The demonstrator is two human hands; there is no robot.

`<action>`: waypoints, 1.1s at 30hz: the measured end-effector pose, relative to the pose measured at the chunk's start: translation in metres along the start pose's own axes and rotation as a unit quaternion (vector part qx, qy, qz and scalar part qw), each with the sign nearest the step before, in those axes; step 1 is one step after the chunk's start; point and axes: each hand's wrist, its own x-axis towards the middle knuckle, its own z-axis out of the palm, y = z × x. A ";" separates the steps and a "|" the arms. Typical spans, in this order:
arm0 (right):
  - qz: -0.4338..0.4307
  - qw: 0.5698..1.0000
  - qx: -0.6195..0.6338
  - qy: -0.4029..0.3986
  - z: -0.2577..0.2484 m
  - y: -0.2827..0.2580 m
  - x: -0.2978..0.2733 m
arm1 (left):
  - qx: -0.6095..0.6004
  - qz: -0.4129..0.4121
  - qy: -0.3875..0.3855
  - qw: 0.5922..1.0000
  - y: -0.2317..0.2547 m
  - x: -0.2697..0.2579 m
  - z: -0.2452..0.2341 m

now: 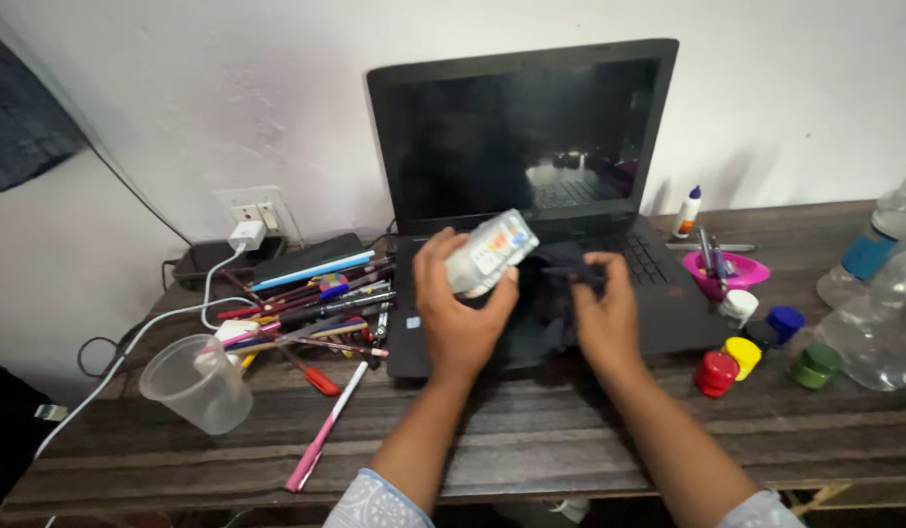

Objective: The person wipes the inside and outside of a small plastic container with a dark cloth. They then gather and move various pens and pencils on the desk, and continue wiping the container.

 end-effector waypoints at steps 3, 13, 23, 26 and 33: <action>-0.024 0.998 0.064 0.008 -0.004 0.003 0.002 | -0.005 0.027 -0.013 1.000 0.006 -0.001 -0.002; -0.018 0.996 0.051 0.065 0.011 -0.029 0.003 | -0.045 -0.026 -0.013 0.999 0.002 0.005 -0.007; -0.349 0.927 -0.133 0.000 0.021 -0.076 -0.011 | -0.064 -0.115 -0.051 0.990 -0.001 0.005 -0.007; -0.372 0.914 -0.159 -0.045 0.018 -0.076 -0.007 | -0.103 -0.137 -0.060 0.983 -0.009 0.005 -0.007; -0.145 0.979 -0.088 -0.114 0.022 -0.063 0.001 | -0.149 -0.204 -0.081 0.964 -0.033 0.009 0.001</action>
